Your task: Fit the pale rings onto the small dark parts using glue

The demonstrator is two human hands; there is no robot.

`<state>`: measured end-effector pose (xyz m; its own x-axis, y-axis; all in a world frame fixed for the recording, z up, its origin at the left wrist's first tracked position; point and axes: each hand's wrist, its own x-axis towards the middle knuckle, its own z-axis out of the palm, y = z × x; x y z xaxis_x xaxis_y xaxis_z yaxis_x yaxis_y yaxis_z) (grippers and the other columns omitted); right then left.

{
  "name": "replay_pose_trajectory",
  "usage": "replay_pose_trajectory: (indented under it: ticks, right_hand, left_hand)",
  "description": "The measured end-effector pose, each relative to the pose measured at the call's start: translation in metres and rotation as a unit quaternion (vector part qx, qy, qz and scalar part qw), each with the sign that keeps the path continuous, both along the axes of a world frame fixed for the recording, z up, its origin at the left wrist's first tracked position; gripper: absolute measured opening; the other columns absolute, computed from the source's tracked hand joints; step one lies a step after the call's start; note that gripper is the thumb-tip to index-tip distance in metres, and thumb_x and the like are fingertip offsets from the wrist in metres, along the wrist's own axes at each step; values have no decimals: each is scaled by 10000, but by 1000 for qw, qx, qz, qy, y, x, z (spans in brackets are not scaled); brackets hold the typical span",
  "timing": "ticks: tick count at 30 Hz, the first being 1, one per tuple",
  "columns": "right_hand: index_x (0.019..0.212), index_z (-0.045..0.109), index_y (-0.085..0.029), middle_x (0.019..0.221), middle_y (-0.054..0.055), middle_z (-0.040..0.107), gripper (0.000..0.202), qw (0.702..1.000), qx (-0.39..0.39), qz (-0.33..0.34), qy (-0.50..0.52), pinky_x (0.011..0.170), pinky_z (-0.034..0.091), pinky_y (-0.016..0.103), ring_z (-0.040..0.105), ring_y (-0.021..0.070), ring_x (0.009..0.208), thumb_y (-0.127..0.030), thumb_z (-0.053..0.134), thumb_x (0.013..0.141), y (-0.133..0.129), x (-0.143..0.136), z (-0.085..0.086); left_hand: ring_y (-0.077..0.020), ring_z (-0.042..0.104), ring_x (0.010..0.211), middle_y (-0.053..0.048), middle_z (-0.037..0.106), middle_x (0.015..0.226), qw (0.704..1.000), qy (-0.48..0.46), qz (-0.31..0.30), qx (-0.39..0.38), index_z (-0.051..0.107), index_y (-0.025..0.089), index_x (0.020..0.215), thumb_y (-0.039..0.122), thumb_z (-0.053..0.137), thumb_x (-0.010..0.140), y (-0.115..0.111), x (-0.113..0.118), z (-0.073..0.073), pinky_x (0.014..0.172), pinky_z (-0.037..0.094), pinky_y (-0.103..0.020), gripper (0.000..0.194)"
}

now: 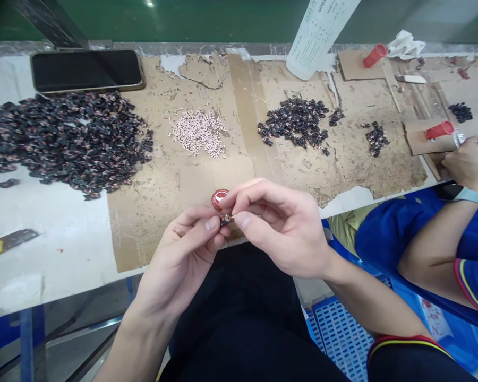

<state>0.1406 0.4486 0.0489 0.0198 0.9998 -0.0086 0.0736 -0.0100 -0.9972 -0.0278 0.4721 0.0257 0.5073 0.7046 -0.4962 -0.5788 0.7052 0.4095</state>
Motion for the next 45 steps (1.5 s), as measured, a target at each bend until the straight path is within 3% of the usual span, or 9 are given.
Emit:
replay_pose_trajectory:
  ticks: [9,19,25,30,35,38,41,44,45]
  right_hand:
    - [881,717,-226,1003,33,743,106,1000,15,3,-6,812,647,284,731,168,921,-127,691,908,0,-2,-1]
    - [961,761,-221,1008,47,756,190,992,74,63,-75,819,631,300,737,184,950,-61,694,884,7,7,0]
    - [991,813,-259,994,15,799,265,998,58,13,-21,777,651,252,769,156,886,-44,762,846,3,0,-9]
    - [1128,803,-306,1036,-9,816,469,985,156,-14,-71,779,658,229,779,144,887,17,793,788,2,-5,-13]
    - [1060,820,-323,982,-31,819,422,970,213,-26,-113,692,662,219,774,135,788,-3,803,785,5,-2,-9]
    - [1015,820,-333,947,-43,812,356,969,205,-36,-129,606,652,214,758,131,713,-55,805,794,6,0,-8]
    - [1014,805,-331,933,-46,814,310,968,207,-26,-139,642,655,211,764,136,732,-98,789,810,7,0,-8]
    - [1037,782,-324,936,-53,814,296,966,199,-15,-161,651,645,186,763,122,724,-113,748,832,11,6,-8]
    - [1015,783,-317,935,-51,814,271,962,200,-25,-185,659,641,182,761,121,722,-121,748,830,14,12,-10]
  left_hand:
    - [-70,761,700,21,799,770,1000,5,-1,-10,810,187,819,114,861,774,-2,-2,0,667,615,-88,99]
    - [-65,738,647,16,787,713,998,49,8,24,811,184,798,93,828,793,0,-6,4,675,609,-105,92]
    - [-69,739,664,17,781,709,997,56,55,19,783,195,770,99,841,780,-2,-7,8,703,609,-120,113]
    - [-67,713,647,11,775,732,996,48,68,10,743,180,742,130,866,764,-3,-2,14,686,602,-138,135]
    - [-77,717,647,13,760,696,995,35,89,23,661,166,701,107,884,730,-4,4,23,670,587,-149,232]
    - [-78,708,630,12,743,673,996,33,76,35,587,165,691,134,897,720,-3,3,24,641,570,-151,313]
    - [-77,687,605,10,740,671,994,72,52,63,589,165,768,170,909,718,0,2,21,636,567,-170,324]
    - [-136,727,659,-42,786,778,980,144,-33,133,663,158,929,281,906,734,10,-1,13,638,597,-238,335]
    - [-161,744,697,-58,800,831,956,208,-69,196,691,162,1005,329,883,764,16,-5,11,645,609,-262,351]
